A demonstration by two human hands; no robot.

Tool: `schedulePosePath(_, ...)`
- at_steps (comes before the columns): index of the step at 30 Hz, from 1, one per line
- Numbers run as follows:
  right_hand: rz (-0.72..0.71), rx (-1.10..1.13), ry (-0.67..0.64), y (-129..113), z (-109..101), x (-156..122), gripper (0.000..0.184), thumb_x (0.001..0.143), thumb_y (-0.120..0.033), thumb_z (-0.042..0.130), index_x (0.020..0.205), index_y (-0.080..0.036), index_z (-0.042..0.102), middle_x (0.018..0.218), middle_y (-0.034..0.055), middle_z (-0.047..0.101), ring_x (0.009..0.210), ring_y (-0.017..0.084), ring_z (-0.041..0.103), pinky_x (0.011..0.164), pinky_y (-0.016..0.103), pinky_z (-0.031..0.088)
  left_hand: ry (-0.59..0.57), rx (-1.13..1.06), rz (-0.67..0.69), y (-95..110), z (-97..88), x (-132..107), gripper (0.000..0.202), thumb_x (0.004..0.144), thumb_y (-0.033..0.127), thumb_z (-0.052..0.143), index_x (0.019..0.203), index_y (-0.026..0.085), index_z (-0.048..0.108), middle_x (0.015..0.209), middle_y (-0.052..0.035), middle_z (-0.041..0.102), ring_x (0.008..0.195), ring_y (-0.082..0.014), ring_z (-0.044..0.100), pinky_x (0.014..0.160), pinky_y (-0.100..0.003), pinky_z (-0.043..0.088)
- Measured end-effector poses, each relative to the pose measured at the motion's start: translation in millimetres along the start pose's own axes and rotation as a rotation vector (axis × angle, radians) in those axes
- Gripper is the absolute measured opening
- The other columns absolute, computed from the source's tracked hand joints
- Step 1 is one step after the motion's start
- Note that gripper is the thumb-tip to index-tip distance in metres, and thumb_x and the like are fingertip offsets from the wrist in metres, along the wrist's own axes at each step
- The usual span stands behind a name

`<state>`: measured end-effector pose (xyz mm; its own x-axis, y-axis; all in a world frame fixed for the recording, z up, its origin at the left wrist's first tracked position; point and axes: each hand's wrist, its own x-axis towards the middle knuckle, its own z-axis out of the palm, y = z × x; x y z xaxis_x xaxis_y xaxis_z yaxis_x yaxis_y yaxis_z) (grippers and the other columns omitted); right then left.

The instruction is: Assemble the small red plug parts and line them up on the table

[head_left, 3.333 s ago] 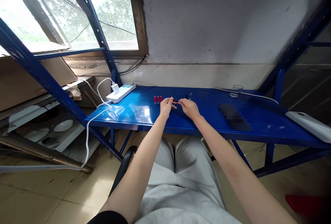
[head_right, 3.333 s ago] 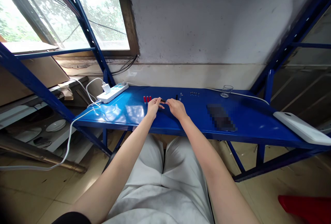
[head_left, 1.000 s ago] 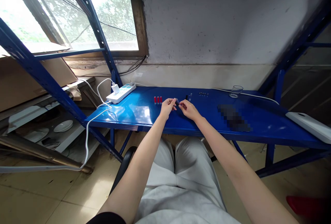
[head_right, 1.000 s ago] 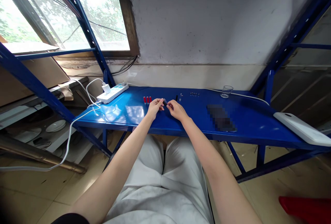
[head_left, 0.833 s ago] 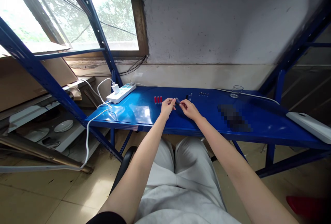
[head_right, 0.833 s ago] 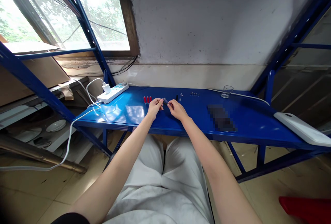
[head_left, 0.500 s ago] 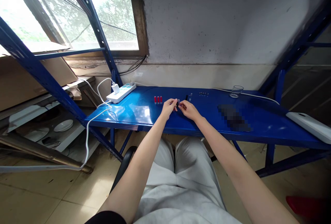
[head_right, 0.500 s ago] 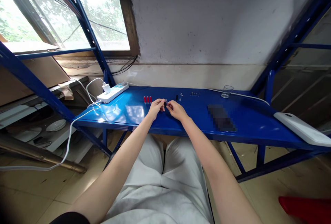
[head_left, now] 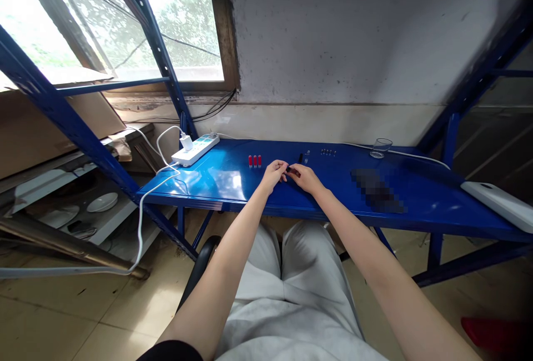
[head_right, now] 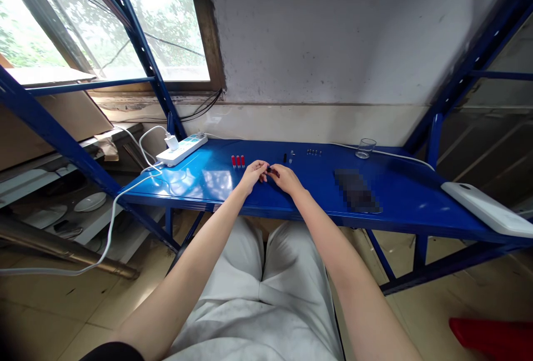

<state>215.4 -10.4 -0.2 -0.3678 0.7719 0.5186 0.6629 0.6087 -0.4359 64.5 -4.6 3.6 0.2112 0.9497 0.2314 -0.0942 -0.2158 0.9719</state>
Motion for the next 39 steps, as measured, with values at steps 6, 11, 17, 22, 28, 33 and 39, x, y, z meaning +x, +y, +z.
schedulePosePath(6,0.19,-0.106,0.093,14,-6,0,0.019,0.081,-0.036,0.05,0.082,-0.019,0.058,0.074,0.0049,0.061,0.065,0.016,0.053,0.057,0.025,0.036,0.16,0.019,0.049,-1,-5.0,1,0.015,0.08,0.03,0.052,0.082,0.015,0.053,0.067,0.0007,0.057,0.042,-0.0044,0.049,0.043,-0.018,0.034)
schedulePosePath(11,0.535,-0.072,0.153,36,-20,0,0.019,0.078,-0.036,0.052,0.077,-0.018,0.056,0.067,0.0046,0.059,0.058,0.016,0.052,0.051,0.025,0.034,0.22,0.011,0.018,-3,-9.1,2,0.013,0.079,0.029,0.053,0.08,0.015,0.055,0.065,0.0008,0.057,0.043,-0.0048,0.049,0.046,-0.019,0.037)
schedulePosePath(17,0.626,-0.062,0.141,48,-25,14,0.018,0.075,-0.035,0.054,0.071,-0.017,0.058,0.066,0.0048,0.06,0.059,0.015,0.053,0.052,0.024,0.037,0.22,0.016,0.004,-4,-8.7,3,0.013,0.078,0.028,0.053,0.079,0.016,0.055,0.063,0.0009,0.056,0.042,-0.0055,0.048,0.045,-0.019,0.036)
schedulePosePath(22,0.636,-0.121,0.072,51,-17,28,0.017,0.074,-0.034,0.058,0.072,-0.017,0.06,0.07,0.0054,0.062,0.061,0.015,0.055,0.052,0.024,0.038,0.213,0.028,-0.002,-1,-7.6,1,0.012,0.077,0.028,0.053,0.078,0.016,0.054,0.062,0.0012,0.056,0.042,-0.0057,0.048,0.045,-0.019,0.036)
schedulePosePath(28,0.633,-0.162,0.021,54,-8,37,0.017,0.075,-0.034,0.059,0.075,-0.018,0.062,0.074,0.0061,0.064,0.062,0.015,0.057,0.053,0.025,0.04,0.199,0.055,-0.002,0,-7.8,0,0.013,0.079,0.028,0.052,0.079,0.016,0.055,0.063,0.0007,0.057,0.043,-0.0055,0.048,0.046,-0.019,0.037)
schedulePosePath(33,0.597,-0.207,0.019,54,-7,37,0.016,0.075,-0.032,0.059,0.075,-0.017,0.063,0.072,0.0068,0.064,0.063,0.016,0.057,0.051,0.024,0.039,0.203,0.06,-0.006,0,-7.7,-1,0.013,0.079,0.028,0.052,0.079,0.016,0.055,0.064,0.0009,0.057,0.043,-0.0053,0.048,0.047,-0.019,0.038)
schedulePosePath(39,0.62,-0.21,-0.024,55,-7,35,0.016,0.079,-0.031,0.057,0.081,-0.015,0.061,0.079,0.0102,0.064,0.068,0.018,0.059,0.054,0.026,0.041,0.207,0.083,-0.005,1,-7.1,-2,0.012,0.079,0.027,0.051,0.078,0.016,0.054,0.063,0.0007,0.057,0.043,-0.0053,0.049,0.047,-0.019,0.037)
